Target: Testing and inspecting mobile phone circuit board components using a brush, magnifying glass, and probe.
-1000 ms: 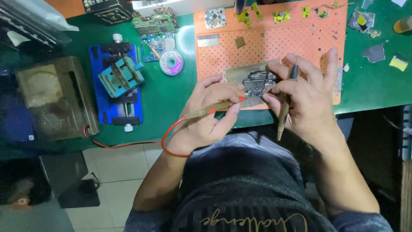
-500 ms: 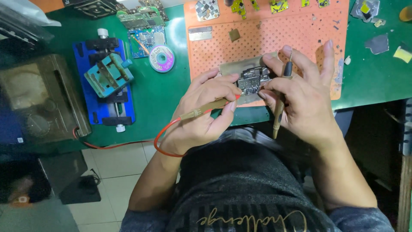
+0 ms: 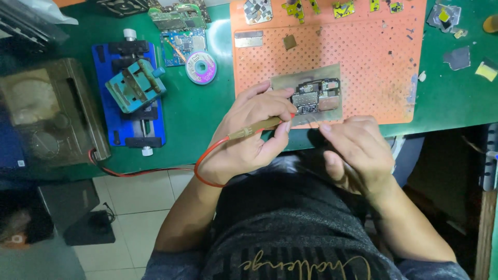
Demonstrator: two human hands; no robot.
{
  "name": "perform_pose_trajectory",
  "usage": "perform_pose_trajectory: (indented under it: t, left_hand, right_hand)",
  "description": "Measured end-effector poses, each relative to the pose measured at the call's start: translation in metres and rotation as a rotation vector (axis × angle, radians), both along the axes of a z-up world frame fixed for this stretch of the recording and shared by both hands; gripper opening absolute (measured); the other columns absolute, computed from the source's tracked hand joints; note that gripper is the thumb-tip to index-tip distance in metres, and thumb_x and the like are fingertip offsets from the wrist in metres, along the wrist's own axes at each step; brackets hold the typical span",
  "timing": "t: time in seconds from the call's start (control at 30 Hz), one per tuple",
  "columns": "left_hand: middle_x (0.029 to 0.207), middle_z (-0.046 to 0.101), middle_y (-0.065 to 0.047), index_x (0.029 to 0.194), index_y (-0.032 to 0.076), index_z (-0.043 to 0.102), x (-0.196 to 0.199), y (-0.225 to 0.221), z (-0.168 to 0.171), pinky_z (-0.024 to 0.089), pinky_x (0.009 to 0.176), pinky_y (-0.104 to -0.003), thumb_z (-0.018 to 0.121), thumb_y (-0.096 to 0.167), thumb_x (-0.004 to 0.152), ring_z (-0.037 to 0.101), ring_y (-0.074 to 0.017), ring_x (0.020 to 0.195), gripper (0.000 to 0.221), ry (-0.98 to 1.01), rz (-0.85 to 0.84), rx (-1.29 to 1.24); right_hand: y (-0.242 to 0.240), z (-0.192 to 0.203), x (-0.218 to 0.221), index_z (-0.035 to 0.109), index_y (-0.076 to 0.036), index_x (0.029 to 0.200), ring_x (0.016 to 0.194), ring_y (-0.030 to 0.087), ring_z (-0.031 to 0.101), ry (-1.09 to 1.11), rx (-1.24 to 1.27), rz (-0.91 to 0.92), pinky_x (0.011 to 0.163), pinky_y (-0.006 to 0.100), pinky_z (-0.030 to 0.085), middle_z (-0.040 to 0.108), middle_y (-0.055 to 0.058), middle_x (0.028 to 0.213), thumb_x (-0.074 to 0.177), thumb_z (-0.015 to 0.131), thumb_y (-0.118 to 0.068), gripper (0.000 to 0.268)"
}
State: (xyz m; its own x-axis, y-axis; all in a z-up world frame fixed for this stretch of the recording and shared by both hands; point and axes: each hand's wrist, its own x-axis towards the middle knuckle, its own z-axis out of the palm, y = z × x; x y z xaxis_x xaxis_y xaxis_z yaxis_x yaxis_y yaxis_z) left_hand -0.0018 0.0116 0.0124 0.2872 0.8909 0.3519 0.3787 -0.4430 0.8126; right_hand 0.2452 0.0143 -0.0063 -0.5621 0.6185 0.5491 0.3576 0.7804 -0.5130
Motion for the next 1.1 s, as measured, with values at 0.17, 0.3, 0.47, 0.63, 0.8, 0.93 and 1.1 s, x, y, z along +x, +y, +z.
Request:
perform_pose_trajectory:
  t: [0.17,0.3,0.47,0.63,0.8,0.93,1.1]
  left_hand:
    - [0.11,0.068,-0.004,0.108,0.008,0.058,0.0,0.0,-0.001,0.042,0.119,-0.052,0.059,0.006,0.101,0.067,-0.0351,0.129,0.008,-0.01,0.002,-0.008]
    - [0.11,0.068,-0.003,0.109,0.008,0.057,0.0,0.001,-0.002,0.042,0.118,-0.052,0.059,0.006,0.1,0.067,-0.0341,0.129,0.009,-0.001,-0.001,-0.002]
    - [0.111,0.068,-0.002,0.11,0.008,0.056,0.0,0.0,-0.002,0.042,0.118,-0.053,0.058,0.006,0.101,0.068,-0.0345,0.129,0.01,0.016,0.007,0.001]
    - [0.11,0.068,-0.003,0.109,0.007,0.056,0.001,0.0,-0.001,0.043,0.118,-0.052,0.058,0.006,0.101,0.068,-0.0344,0.128,0.009,0.016,0.009,0.003]
    - [0.111,0.068,-0.003,0.109,0.007,0.056,0.001,0.001,0.0,0.043,0.118,-0.051,0.058,0.005,0.101,0.068,-0.0338,0.128,0.009,0.029,0.01,0.012]
    - [0.111,0.068,-0.003,0.11,0.008,0.054,0.0,0.0,-0.001,0.042,0.119,-0.051,0.057,0.006,0.102,0.067,-0.0351,0.13,0.009,0.02,0.003,-0.004]
    - [0.112,0.066,-0.002,0.111,0.007,0.056,0.0,0.0,0.001,0.043,0.12,-0.05,0.06,0.001,0.1,0.069,-0.033,0.127,0.013,0.005,0.015,0.029]
  right_hand:
    - [0.007,0.0,-0.011,0.069,0.008,0.111,0.089,0.034,0.071,0.015,0.087,0.014,0.082,0.046,0.054,0.071,0.022,0.106,0.103,0.056,-0.016,0.028]
    - [0.01,0.001,-0.016,0.071,0.006,0.109,0.091,0.035,0.073,0.006,0.149,0.013,0.084,0.048,0.058,0.072,0.022,0.106,0.103,0.056,-0.016,0.028]
    - [0.008,-0.004,-0.014,0.071,0.007,0.112,0.094,0.036,0.074,-0.024,0.175,-0.01,0.088,0.049,0.059,0.073,0.024,0.11,0.102,0.059,-0.013,0.025]
    - [0.008,-0.004,-0.017,0.071,0.006,0.114,0.095,0.035,0.073,-0.033,0.184,-0.034,0.087,0.048,0.058,0.074,0.023,0.111,0.103,0.059,-0.013,0.025]
    - [0.008,0.0,-0.019,0.071,0.007,0.112,0.093,0.035,0.073,-0.024,0.173,-0.038,0.086,0.047,0.058,0.074,0.023,0.11,0.103,0.059,-0.011,0.023]
    - [0.008,0.001,-0.019,0.07,0.006,0.114,0.092,0.035,0.072,-0.033,0.17,-0.033,0.086,0.047,0.058,0.073,0.023,0.111,0.103,0.059,-0.011,0.023]
    - [0.009,0.003,-0.021,0.071,0.008,0.112,0.09,0.037,0.071,-0.019,0.169,-0.037,0.083,0.048,0.058,0.073,0.024,0.11,0.103,0.059,-0.009,0.023]
